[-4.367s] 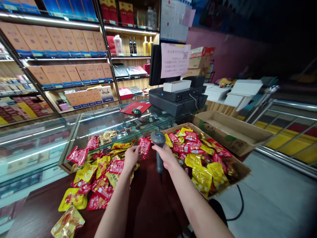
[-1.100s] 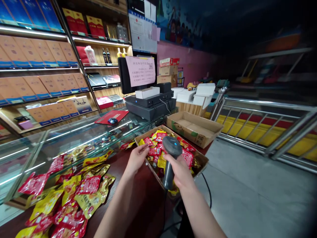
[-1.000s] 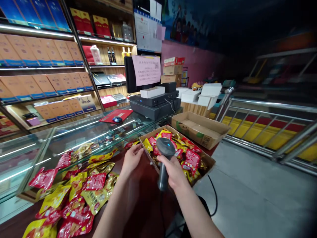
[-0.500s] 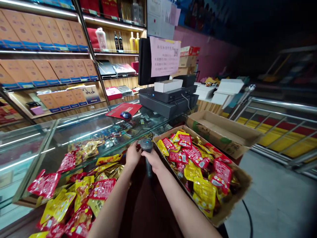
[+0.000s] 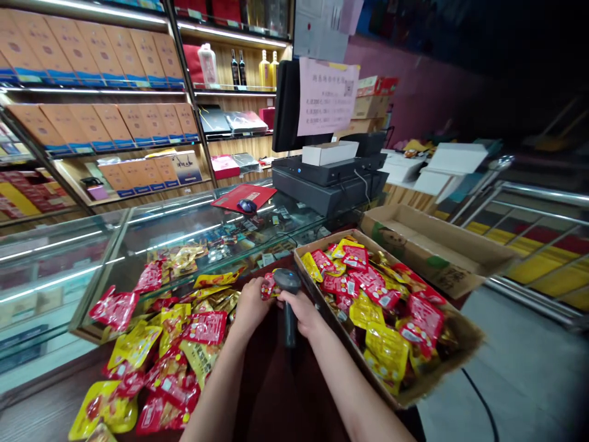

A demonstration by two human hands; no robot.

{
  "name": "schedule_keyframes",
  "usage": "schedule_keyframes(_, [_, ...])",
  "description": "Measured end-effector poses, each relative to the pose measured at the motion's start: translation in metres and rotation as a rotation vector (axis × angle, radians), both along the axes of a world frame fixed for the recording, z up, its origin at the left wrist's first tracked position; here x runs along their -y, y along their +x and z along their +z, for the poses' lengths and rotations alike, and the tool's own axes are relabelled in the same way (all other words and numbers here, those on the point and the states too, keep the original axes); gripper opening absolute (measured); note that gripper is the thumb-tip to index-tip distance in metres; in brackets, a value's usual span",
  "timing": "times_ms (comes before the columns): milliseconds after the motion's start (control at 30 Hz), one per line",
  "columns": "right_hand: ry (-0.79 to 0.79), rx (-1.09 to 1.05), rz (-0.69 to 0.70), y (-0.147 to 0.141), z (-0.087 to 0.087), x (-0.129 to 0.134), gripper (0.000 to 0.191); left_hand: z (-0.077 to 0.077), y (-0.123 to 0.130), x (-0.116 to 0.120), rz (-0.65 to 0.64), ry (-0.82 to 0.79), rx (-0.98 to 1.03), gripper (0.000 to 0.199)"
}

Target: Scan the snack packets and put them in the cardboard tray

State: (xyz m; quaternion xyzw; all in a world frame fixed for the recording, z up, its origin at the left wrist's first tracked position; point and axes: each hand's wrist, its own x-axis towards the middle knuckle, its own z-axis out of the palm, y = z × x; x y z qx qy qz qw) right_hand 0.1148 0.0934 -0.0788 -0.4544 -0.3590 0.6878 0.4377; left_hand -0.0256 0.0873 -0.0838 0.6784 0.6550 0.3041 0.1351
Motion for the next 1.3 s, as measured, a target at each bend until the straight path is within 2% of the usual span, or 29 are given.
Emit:
schedule_keyframes(133, [-0.003, 0.058, 0.069, 0.012, 0.006, 0.026, 0.016, 0.009, -0.003, 0.025, 0.026, -0.132, 0.019, 0.043])
schedule_keyframes(233, [0.060, 0.137, 0.056, 0.020, 0.022, 0.042, 0.015, 0.015, -0.008, 0.029, 0.056, -0.212, -0.035, 0.041])
schedule_keyframes(367, [0.186, 0.263, -0.035, 0.027, 0.042, 0.061, 0.016, 0.013, -0.013, 0.027, 0.119, -0.236, -0.074, 0.045])
schedule_keyframes(433, [0.172, 0.297, -0.056, 0.026, 0.041, 0.067, 0.012, 0.011, -0.014, 0.027, 0.128, -0.229, -0.024, 0.046])
schedule_keyframes(533, [0.062, 0.236, -0.032, 0.019, 0.030, 0.068, 0.012, 0.010, -0.013, 0.028, 0.125, -0.206, 0.066, 0.035])
schedule_keyframes(633, [-0.030, 0.168, -0.044, 0.011, 0.019, 0.065, 0.017, 0.009, -0.014, 0.029, 0.053, -0.270, 0.204, 0.023])
schedule_keyframes(733, [-0.020, 0.142, -0.018, 0.009, 0.022, 0.064, 0.020, 0.005, -0.016, 0.027, -0.026, -0.323, 0.395, 0.023])
schedule_keyframes(933, [0.246, 0.167, 0.102, 0.011, 0.047, 0.074, 0.027, 0.000, -0.013, 0.024, -0.148, -0.353, 0.827, 0.021])
schedule_keyframes(1033, [0.274, 0.210, 0.114, 0.012, 0.053, 0.082, 0.028, -0.001, -0.012, 0.023, -0.092, -0.361, 0.896, 0.022])
schedule_keyframes(1200, [0.084, 0.143, 0.128, 0.015, 0.051, 0.093, 0.021, 0.001, -0.011, 0.016, 0.078, -0.275, 1.167, 0.027])
schedule_keyframes(1300, [0.088, 0.167, 0.136, 0.016, 0.047, 0.096, 0.015, 0.010, -0.009, 0.011, 0.037, -0.211, 1.362, 0.036])
